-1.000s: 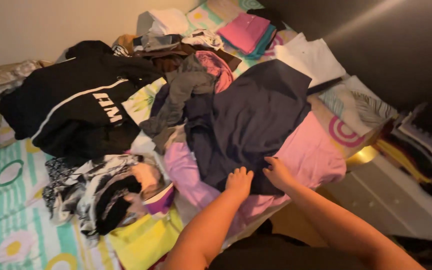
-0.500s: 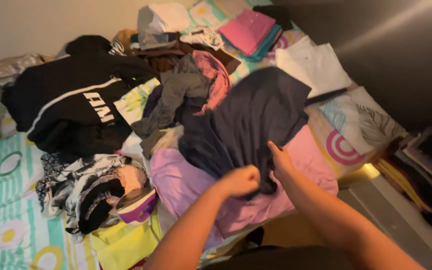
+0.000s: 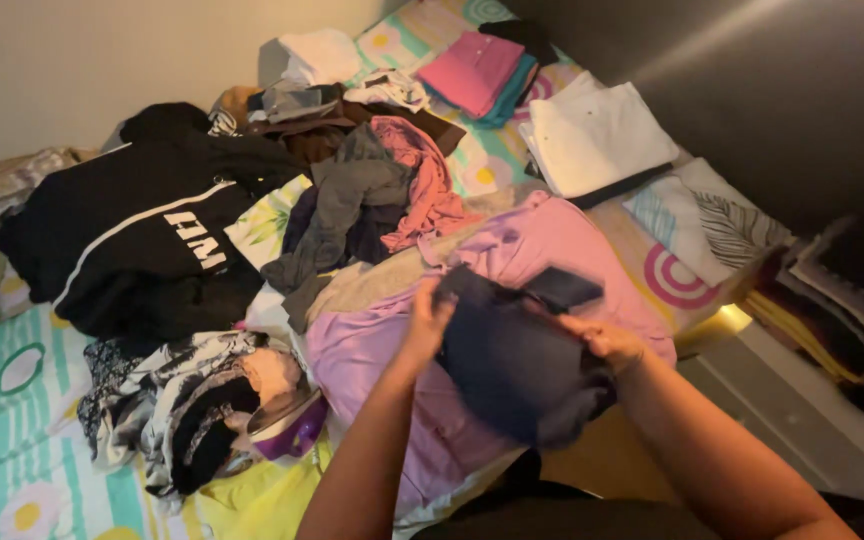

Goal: The person irons a dark blue shirt on a bed using a purple iron, smoothing out wrinkles on the front and sleeves. They then fold the shirt neatly and place it on a pile of other folded clothes.

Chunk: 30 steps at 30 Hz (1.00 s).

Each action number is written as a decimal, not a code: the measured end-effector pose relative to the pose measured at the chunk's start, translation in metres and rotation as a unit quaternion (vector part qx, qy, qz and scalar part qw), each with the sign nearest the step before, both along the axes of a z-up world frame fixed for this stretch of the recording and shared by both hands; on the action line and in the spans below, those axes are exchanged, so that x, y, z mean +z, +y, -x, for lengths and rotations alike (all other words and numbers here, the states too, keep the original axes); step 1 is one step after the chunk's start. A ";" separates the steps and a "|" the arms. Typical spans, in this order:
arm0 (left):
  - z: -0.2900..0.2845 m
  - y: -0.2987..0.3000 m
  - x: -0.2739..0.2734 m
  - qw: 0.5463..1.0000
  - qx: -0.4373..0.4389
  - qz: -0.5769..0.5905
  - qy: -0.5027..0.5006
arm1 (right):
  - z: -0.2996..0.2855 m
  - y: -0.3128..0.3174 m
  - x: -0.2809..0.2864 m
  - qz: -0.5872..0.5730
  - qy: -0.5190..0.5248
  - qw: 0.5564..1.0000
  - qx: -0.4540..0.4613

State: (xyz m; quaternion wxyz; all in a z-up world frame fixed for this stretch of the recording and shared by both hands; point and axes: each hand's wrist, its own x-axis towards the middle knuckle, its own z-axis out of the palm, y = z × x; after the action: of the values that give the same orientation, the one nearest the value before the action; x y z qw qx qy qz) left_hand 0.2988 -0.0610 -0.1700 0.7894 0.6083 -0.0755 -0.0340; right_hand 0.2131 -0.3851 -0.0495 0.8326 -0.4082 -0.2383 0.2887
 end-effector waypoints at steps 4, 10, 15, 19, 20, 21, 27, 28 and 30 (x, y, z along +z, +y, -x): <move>0.065 -0.045 0.124 0.963 -0.261 -0.007 -0.061 | 0.039 0.056 0.107 -0.066 0.062 0.987 0.133; 0.125 -0.067 0.145 0.899 -0.216 -0.234 -0.301 | 0.042 0.052 0.097 -0.058 0.030 0.998 -0.021; 0.132 -0.051 0.116 0.915 -0.379 0.031 -0.135 | 0.099 0.060 0.165 -0.269 0.070 0.933 -0.230; 0.102 -0.046 0.064 0.837 -0.477 0.260 0.064 | 0.100 0.050 0.106 0.151 -0.026 0.867 -0.473; 0.092 -0.047 0.056 0.761 -0.499 0.373 0.182 | 0.108 0.063 0.087 0.315 -0.105 0.816 -0.473; 0.081 -0.049 0.048 0.659 -0.505 0.475 0.292 | 0.115 0.076 0.069 0.468 -0.182 0.735 -0.455; 0.079 -0.064 0.056 0.741 -0.391 0.542 0.064 | 0.162 0.099 -0.036 0.364 -0.140 0.810 -0.439; 0.076 -0.064 0.056 0.742 -0.390 0.541 0.060 | 0.162 0.096 -0.047 0.340 -0.133 0.824 -0.434; 0.071 -0.067 0.058 0.757 -0.343 0.556 -0.025 | 0.162 0.086 -0.063 0.296 -0.120 0.850 -0.419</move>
State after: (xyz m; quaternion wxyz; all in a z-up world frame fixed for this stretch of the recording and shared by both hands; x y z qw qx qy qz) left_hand 0.2281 -0.1281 -0.1121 0.9218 -0.0033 -0.3050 -0.2394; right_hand 0.0510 -0.2989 -0.1130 0.6790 -0.7282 -0.0453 -0.0819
